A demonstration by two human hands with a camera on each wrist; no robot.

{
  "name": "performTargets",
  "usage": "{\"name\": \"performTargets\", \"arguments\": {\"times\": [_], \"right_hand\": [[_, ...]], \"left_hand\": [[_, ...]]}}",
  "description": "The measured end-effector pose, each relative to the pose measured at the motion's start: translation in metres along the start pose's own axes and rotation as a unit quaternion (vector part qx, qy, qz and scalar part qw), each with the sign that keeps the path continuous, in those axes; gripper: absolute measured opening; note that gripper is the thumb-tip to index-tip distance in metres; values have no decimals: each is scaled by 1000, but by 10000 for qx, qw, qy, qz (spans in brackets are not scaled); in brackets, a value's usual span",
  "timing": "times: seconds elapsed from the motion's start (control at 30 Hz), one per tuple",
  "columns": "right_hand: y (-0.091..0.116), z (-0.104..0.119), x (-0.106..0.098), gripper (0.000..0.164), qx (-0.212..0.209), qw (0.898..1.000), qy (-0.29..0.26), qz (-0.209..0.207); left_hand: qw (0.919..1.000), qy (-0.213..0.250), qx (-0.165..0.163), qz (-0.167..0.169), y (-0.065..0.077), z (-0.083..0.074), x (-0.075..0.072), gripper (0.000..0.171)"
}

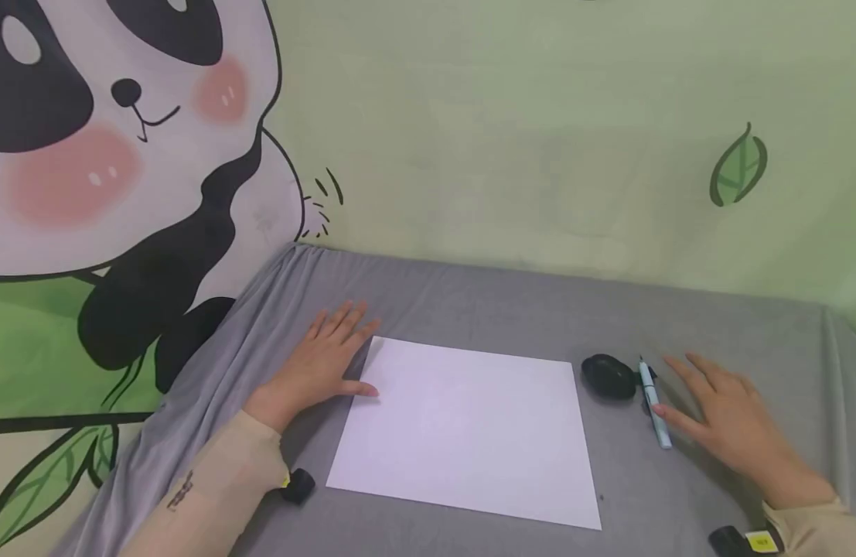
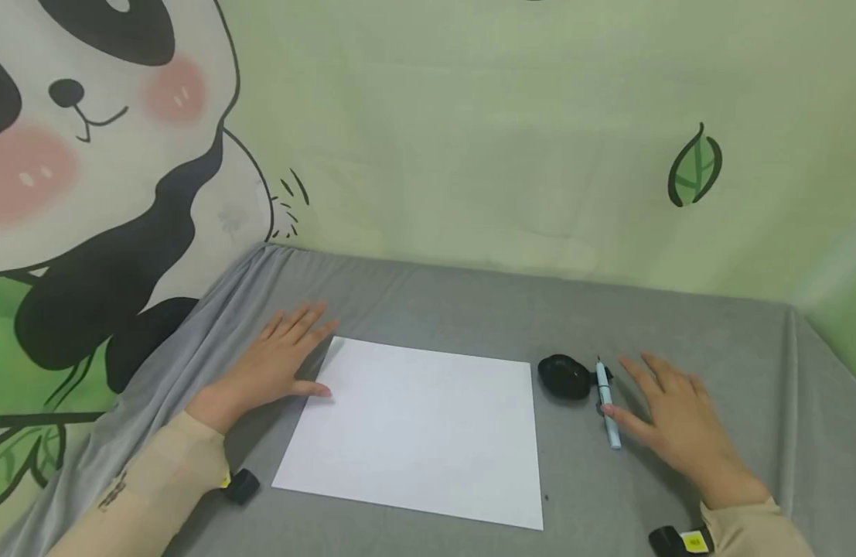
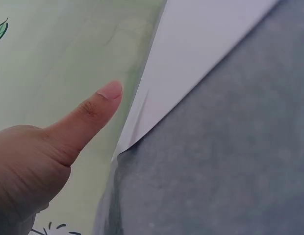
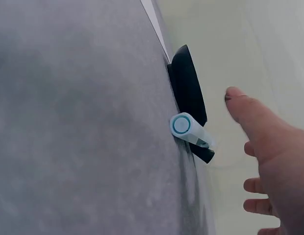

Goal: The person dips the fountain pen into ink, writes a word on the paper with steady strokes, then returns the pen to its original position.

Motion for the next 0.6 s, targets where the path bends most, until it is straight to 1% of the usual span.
{"name": "performTargets", "arguments": {"times": [0.17,0.3,0.37,0.43,0.6], "right_hand": [[-2,6,-7,69,84,9999,-140,-58],[-3,12,-12,58,150,9998,-87,-121],[-3,14,-14,53,265,9996,-62,-52],[-4,16,-15,49,408,9991,-62,109],[-4,21,-14,45,699,9957,-151,596]], "left_hand": [[9996,17,205,-206,-1,0,1,97],[9979,244,293,-516,-2,1,-1,93],[9963,434,326,-660,-3,2,-3,91],[9945,647,352,-746,-4,3,-2,89],[9900,1077,487,-770,-5,2,2,85]]}}
Point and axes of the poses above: each hand's wrist, its own y-axis away from the middle knuckle, its own x-axis out of the palm, z = x × y, the point moved 8 cm from there along -y, towards the middle knuckle, and after that the axes turned 8 degrees about z, right-handed, at the moved point
